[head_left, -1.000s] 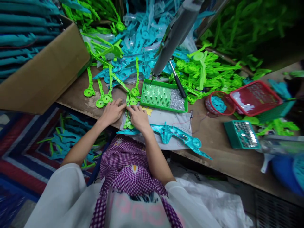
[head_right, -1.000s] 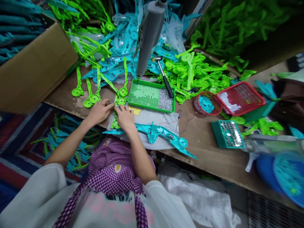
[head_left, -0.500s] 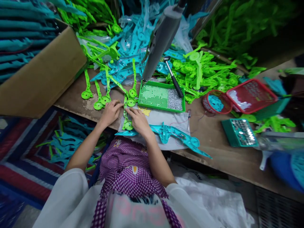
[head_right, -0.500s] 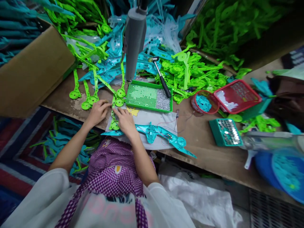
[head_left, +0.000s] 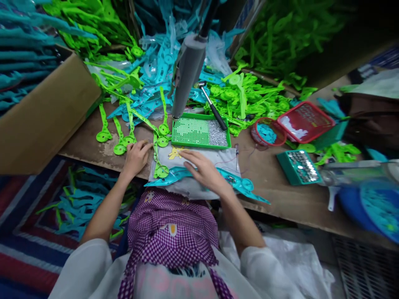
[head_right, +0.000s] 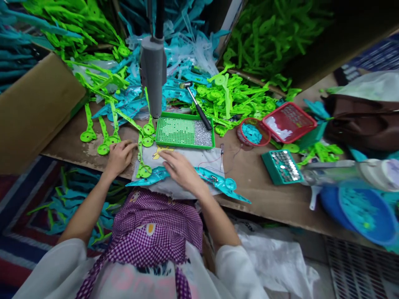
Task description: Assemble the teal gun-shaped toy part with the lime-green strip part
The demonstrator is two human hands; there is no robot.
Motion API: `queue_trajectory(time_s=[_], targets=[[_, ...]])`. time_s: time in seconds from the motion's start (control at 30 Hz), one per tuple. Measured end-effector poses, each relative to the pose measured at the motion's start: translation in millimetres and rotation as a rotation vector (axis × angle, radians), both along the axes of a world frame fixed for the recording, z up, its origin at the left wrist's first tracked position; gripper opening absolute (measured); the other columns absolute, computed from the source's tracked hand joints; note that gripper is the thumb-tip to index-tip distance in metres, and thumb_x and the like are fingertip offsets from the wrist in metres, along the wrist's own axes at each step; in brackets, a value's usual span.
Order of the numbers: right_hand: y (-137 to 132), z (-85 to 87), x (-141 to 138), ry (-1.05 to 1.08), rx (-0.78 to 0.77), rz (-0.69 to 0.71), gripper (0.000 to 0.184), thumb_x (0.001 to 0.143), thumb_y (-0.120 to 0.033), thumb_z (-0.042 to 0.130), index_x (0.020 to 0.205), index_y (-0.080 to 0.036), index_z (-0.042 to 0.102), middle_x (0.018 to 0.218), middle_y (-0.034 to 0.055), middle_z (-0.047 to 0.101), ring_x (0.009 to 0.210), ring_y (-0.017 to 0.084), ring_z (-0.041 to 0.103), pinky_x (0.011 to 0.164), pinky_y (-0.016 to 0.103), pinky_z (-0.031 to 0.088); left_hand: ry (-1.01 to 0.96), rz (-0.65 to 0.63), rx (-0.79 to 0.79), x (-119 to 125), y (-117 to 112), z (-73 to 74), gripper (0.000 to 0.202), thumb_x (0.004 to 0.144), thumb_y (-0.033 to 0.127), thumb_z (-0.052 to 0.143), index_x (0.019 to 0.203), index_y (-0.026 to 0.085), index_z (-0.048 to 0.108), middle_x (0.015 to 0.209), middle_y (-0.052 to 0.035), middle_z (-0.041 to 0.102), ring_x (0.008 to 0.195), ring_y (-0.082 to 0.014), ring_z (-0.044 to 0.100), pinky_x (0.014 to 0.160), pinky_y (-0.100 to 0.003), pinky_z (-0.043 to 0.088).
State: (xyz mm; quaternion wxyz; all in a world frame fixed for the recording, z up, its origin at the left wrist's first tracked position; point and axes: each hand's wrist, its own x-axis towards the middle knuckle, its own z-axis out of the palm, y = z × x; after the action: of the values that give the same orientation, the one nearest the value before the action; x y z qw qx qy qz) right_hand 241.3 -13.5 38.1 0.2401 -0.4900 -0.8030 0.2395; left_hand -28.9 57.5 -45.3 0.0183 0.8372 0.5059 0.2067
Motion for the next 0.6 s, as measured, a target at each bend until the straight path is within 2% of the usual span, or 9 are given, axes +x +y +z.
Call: queue_trajectory(time_s=[0.07,0.17,0.23,0.27,0.33,0.37,0.47,0.53,0.6], targets=[[9.8,21.4,30.6,-0.014,0.047,-0.036,0.033,0.099,-0.029,0.046,0.128,-0.026,0.061,0.128,0.0078,0.066,0.118,0.021,0.061,0.103,0.044,0.050,0.002,0.010,-0.001,0.3,0.5,-0.5,0.033,0.095,0.018,0.046,0.120,0.022,0.067,0.120,-0.0134,0.066,0.109,-0.0279,0.060,0.092,-0.043,0.033],[51.9,40.8,75.1,-0.072,0.068,-0.055,0.029,0.096,-0.030,0.049,0.117,-0.024,0.067,0.116,0.0081,0.071,0.107,0.022,0.066,0.095,0.043,0.052,-0.013,0.021,-0.018,0.9,0.4,-0.7,0.033,0.094,0.020,0.047,0.121,0.023,0.067,0.121,-0.0140,0.065,0.108,-0.0287,0.060,0.093,-0.044,0.032],[89.8,43.0,97.3,-0.157,0.078,-0.108,0.026,0.092,-0.028,0.053,0.109,-0.020,0.071,0.112,0.0103,0.072,0.104,0.025,0.066,0.093,0.045,0.052,-0.017,0.039,-0.015,1.3,0.4,-0.3,0.033,0.094,0.021,0.048,0.120,0.022,0.068,0.121,-0.0143,0.066,0.108,-0.0293,0.061,0.094,-0.045,0.032],[107.4,41.5,103.8,-0.207,0.098,-0.191,0.024,0.090,-0.024,0.053,0.103,-0.018,0.073,0.110,0.0120,0.072,0.103,0.027,0.066,0.092,0.047,0.051,-0.014,0.050,-0.008,1.6,0.5,-0.1,0.032,0.094,0.022,0.048,0.119,0.022,0.068,0.120,-0.0142,0.066,0.108,-0.0293,0.061,0.094,-0.045,0.032],[132.7,35.0,105.0,-0.237,0.133,-0.343,0.026,0.089,-0.019,0.050,0.099,-0.016,0.073,0.106,0.0135,0.073,0.101,0.028,0.067,0.090,0.046,0.050,-0.005,0.068,0.017,2.4,1.2,0.0,0.031,0.095,0.023,0.048,0.117,0.022,0.069,0.118,-0.0136,0.068,0.107,-0.0290,0.062,0.093,-0.045,0.032],[138.5,30.7,99.6,-0.228,0.151,-0.366,0.027,0.089,-0.018,0.048,0.101,-0.016,0.073,0.106,0.0133,0.073,0.100,0.027,0.067,0.089,0.045,0.050,-0.007,0.076,0.033,2.8,1.4,-0.3,0.030,0.095,0.024,0.048,0.117,0.022,0.069,0.117,-0.0133,0.069,0.106,-0.0287,0.063,0.093,-0.045,0.032],[126.3,16.9,70.6,-0.219,0.196,-0.193,0.028,0.092,-0.021,0.047,0.109,-0.018,0.069,0.112,0.0118,0.072,0.102,0.025,0.066,0.087,0.040,0.051,-0.052,0.111,0.090,2.2,-2.6,-3.0,0.029,0.094,0.024,0.051,0.115,0.022,0.071,0.113,-0.0128,0.070,0.102,-0.0271,0.065,0.094,-0.044,0.033],[100.6,10.3,54.3,-0.270,0.204,-0.063,0.027,0.094,-0.022,0.048,0.111,-0.017,0.068,0.114,0.0129,0.071,0.102,0.026,0.067,0.084,0.040,0.051,-0.111,0.149,0.150,-3.0,-11.8,-5.8,0.027,0.092,0.023,0.053,0.112,0.023,0.072,0.109,-0.0119,0.072,0.099,-0.0254,0.066,0.094,-0.043,0.036],[71.3,7.3,48.8,-0.274,0.200,-0.021,0.027,0.095,-0.024,0.047,0.111,-0.016,0.067,0.112,0.0135,0.072,0.099,0.027,0.068,0.082,0.041,0.053,-0.175,0.188,0.200,-15.0,-24.5,-7.5,0.024,0.090,0.022,0.056,0.108,0.023,0.072,0.105,-0.0106,0.072,0.097,-0.0241,0.067,0.094,-0.040,0.040]])
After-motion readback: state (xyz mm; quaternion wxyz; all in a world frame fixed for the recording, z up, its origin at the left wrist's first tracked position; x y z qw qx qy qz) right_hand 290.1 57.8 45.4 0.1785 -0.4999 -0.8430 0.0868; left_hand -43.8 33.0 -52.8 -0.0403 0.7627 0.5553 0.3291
